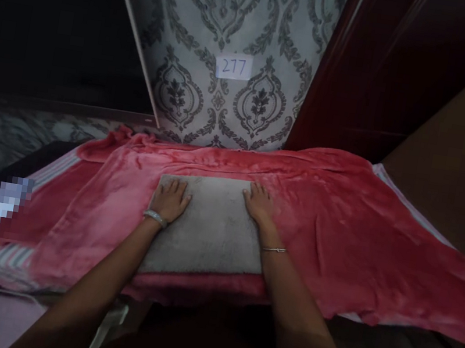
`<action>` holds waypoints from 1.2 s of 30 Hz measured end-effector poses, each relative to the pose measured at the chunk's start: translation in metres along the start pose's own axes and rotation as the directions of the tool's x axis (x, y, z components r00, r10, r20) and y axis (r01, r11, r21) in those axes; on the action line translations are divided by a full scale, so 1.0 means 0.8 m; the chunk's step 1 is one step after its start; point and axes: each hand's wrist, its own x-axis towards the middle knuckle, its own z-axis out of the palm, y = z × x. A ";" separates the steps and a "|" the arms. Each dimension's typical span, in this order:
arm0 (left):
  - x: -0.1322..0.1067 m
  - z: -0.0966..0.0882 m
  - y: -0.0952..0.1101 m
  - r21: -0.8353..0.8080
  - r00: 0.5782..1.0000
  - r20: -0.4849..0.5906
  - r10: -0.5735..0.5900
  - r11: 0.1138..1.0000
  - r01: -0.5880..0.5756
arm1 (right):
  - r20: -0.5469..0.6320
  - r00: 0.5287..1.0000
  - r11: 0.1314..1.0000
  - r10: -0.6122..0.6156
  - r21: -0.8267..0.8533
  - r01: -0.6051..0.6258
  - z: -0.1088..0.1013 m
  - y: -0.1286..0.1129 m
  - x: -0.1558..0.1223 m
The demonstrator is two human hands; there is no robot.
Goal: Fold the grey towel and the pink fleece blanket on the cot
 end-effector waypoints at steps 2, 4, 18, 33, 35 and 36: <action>-0.001 -0.003 -0.004 -0.030 1.000 0.010 0.009 1.000 -0.008 | -0.007 1.000 1.000 -0.002 0.014 0.002 0.003 0.003 0.001; -0.002 -0.010 -0.015 -0.105 1.000 0.005 0.017 0.994 -0.016 | -0.001 1.000 1.000 0.008 0.021 -0.008 0.000 0.001 0.002; 0.008 -0.006 -0.074 -0.135 0.999 0.049 0.021 0.991 -0.014 | 0.168 0.846 0.860 -0.507 0.036 0.508 0.025 -0.274 -0.032; 0.016 0.002 -0.076 -0.138 0.998 0.046 0.030 0.990 -0.024 | 0.078 0.993 0.995 0.090 -0.052 -0.086 -0.036 0.016 -0.035; 0.016 -0.011 -0.076 -0.172 0.997 0.076 0.017 0.985 -0.003 | 0.022 0.990 0.990 0.139 -0.020 -0.138 -0.041 0.023 -0.052; 0.012 -0.020 -0.076 -0.175 0.996 0.091 0.004 0.985 0.012 | -0.021 0.991 0.991 0.129 -0.011 -0.130 -0.041 0.013 -0.062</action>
